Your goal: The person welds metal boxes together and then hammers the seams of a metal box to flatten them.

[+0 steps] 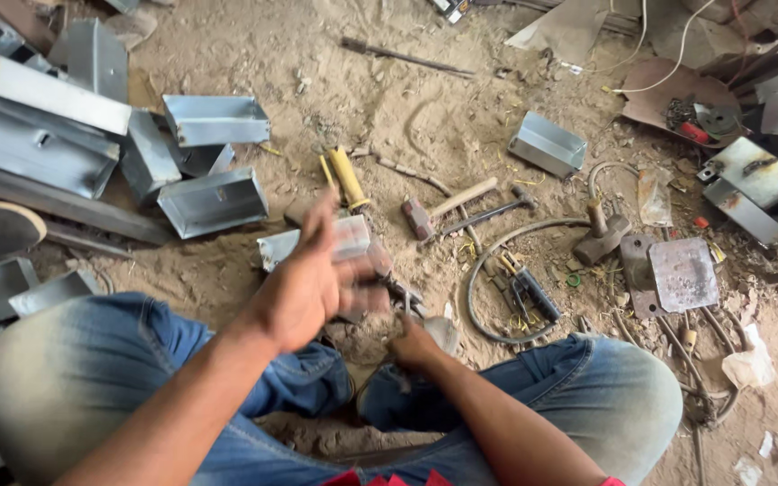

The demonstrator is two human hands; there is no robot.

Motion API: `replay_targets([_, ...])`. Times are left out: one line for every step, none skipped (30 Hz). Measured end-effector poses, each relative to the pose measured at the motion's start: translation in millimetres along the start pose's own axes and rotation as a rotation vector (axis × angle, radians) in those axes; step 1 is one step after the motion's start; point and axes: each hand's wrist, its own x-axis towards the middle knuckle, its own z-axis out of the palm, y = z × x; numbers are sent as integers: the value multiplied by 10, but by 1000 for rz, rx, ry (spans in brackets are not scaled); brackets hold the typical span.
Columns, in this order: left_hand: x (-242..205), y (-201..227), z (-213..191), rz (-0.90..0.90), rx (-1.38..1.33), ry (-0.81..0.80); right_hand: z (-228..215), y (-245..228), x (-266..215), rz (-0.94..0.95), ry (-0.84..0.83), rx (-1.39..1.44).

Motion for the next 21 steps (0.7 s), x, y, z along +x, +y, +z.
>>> replay_targets([-110, 4, -33, -137, -189, -75, -27, -64, -37, -166, 78, -142])
replay_targets([-189, -22, -86, -276, -376, -150, -59, -152, -86, -331, 156, -284])
replay_targets([-256, -83, -76, -420, -579, -218, -139, -176, -207, -488, 223, -444])
replay_targets([-279, -165, -66, -292, -49, -255, -275, -230, -307, -425, 236, -449])
replay_targets([-296, -252, -100, -153, 489, -284, -409, -355, -347, -365, 248, -442])
replay_targets([-307, -340, -108, 4, 1022, -302, -532, -484, -374, -305, 260, -434])
replay_targets([-271, -424, -101, -85, 1107, -531, -732, -599, -355, -393, 281, -350])
replay_targets([-241, -497, -87, -175, 1183, -763, -979, -649, -328, -482, 301, -265])
replay_targets([-263, -546, -8, -88, 949, -705, -1206, -701, -239, -344, 327, -238])
replay_targets([-251, -577, 45, -1, 718, -646, -1454, -721, -97, -206, 350, -210])
replay_targets([-236, -586, 39, -94, 752, -721, -1709, -697, 94, -137, 371, -224])
replay_targets([-246, -569, 45, -187, 784, -796, -1941, -606, 302, -67, 391, -238])
replay_targets([-245, -541, 63, -286, 812, -872, -2127, -413, 486, -35, 391, -270])
replay_targets([-235, -516, 98, -300, 821, -852, -2320, -193, 688, -3, 392, -303])
replay_targets([-215, -500, 82, -305, 847, -834, -2478, 84, 843, -26, 403, -408])
replay_targets([-214, -492, 61, -310, 872, -816, -2511, 366, 978, -48, 414, -513])
replay_targets([-235, -489, 53, -280, 853, -780, -2520, 613, 1100, 104, 421, -555])
replay_targets([-216, -509, -11, -249, 833, -744, -2459, 834, 1183, 257, 425, -592])
replay_targets([-174, -567, 7, -287, 827, -757, -2277, 1082, 1161, 328, 486, -616])
replay_targets([-176, -634, 5, -325, 821, -770, -2185, 1217, 1174, 398, 548, -639])
replay_targets([-227, -703, -65, -384, 835, -800, -2059, 1283, 1186, 481, 410, -607])
